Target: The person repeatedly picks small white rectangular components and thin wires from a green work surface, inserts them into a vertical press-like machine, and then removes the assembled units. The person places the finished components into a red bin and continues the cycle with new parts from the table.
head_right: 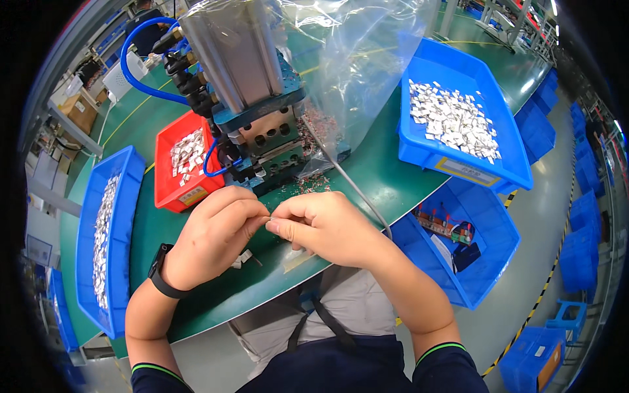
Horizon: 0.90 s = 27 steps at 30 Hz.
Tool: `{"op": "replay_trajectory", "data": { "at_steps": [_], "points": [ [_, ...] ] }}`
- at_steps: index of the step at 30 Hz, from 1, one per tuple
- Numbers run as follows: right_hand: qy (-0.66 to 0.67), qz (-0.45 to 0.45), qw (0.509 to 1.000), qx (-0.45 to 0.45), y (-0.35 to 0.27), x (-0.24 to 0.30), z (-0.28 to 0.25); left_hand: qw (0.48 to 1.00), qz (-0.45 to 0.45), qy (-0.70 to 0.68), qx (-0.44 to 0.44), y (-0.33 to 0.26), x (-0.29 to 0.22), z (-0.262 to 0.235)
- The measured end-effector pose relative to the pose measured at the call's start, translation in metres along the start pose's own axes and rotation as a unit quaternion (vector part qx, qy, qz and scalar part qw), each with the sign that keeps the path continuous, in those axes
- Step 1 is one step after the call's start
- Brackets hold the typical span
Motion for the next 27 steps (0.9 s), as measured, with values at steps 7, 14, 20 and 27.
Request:
{"op": "replay_trajectory", "data": {
  "at_steps": [7, 14, 20, 27],
  "points": [
    [0.158, -0.018, 0.979, -0.129, -0.009, -0.018, -0.019, 0.993, -0.093, -0.037, -0.067, -0.002, 0.016, -0.02],
    [0.204, -0.001, 0.974, -0.099, -0.006, -0.018, -0.004, 0.887, -0.305, -0.336, -0.084, -0.025, 0.038, 0.005],
    [0.189, -0.01, 0.978, -0.089, -0.004, -0.014, 0.004, 0.851, -0.356, -0.381, -0.064, -0.029, 0.038, 0.013],
    [0.143, -0.002, 0.987, -0.073, -0.007, -0.011, 0.008, 0.84, -0.374, -0.391, -0.032, -0.029, 0.038, 0.014]
  ]
}}
Point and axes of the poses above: each hand's wrist, its own y-axis towards the middle knuckle, its own z-axis out of the palm, x = y × z, the point moved 6 cm from there along y, towards the middle knuckle, and after that the axes turned 11 degrees about -y, right-handed, at the moved point
